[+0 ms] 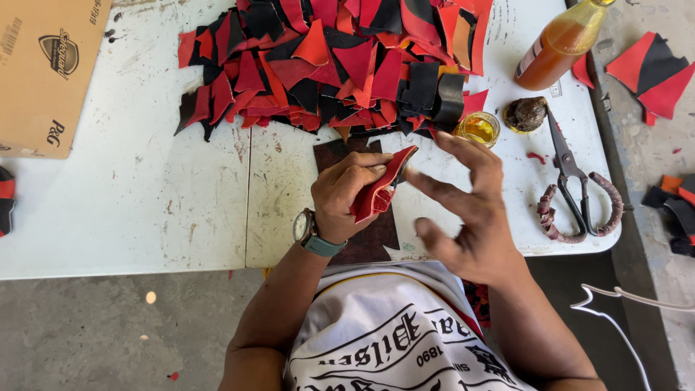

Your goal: The person picks up red and black fabric pieces from a pile on the table, applies glue from a jar onto a piece, presses a matching piece onto the glued surface, and places the joined pair onto a growing pile, repeating this cycle. Scissors and a bottle sit on the table but are not used.

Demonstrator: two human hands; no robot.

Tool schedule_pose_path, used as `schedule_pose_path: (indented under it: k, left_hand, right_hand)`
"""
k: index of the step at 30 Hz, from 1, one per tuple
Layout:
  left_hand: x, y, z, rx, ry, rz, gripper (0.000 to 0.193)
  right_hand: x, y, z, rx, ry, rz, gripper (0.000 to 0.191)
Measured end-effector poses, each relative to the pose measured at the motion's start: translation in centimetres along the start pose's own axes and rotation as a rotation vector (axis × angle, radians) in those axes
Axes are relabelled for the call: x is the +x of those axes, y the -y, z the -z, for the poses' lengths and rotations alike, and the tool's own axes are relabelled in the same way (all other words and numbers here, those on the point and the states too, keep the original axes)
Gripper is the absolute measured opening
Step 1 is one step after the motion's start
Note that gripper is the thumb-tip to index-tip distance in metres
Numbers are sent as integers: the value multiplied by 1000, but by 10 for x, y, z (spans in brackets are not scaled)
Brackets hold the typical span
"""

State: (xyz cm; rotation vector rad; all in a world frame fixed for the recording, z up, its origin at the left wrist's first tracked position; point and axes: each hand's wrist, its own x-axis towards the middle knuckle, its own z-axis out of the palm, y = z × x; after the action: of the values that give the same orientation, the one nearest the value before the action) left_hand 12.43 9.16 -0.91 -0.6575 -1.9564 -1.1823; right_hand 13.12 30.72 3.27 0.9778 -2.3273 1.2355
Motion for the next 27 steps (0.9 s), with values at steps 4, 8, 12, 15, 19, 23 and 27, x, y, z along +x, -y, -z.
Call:
schedule_pose_path:
  k: [4, 8, 12, 15, 19, 23, 27]
  left_hand:
    - [-1, -1, 0, 1, 25, -13, 28]
    - [-3, 1, 1, 37, 1, -23, 27]
    - [-6, 4, -1, 7, 10, -1, 27]
    - [-12, 14, -1, -48, -27, 339, 22]
    - [-20, 52, 29, -448, 20, 743, 14]
    - [-30, 79, 58, -460, 4, 810, 13]
    - [-18, 85, 89, -218, 128, 678, 15]
  right_hand:
    - [0, 9, 0, -267, 41, 33, 60]
    - [2, 17, 3, -160, 5, 73, 48]
    - [-1, 22, 0, -226, 33, 124, 48]
    - [-10, 14, 1, -91, 61, 99, 41]
    - [-27, -8, 10, -41, -41, -69, 46]
    - [-43, -28, 10, 257, -131, -140, 60]
    - [-53, -38, 11, 233, -176, -122, 69]
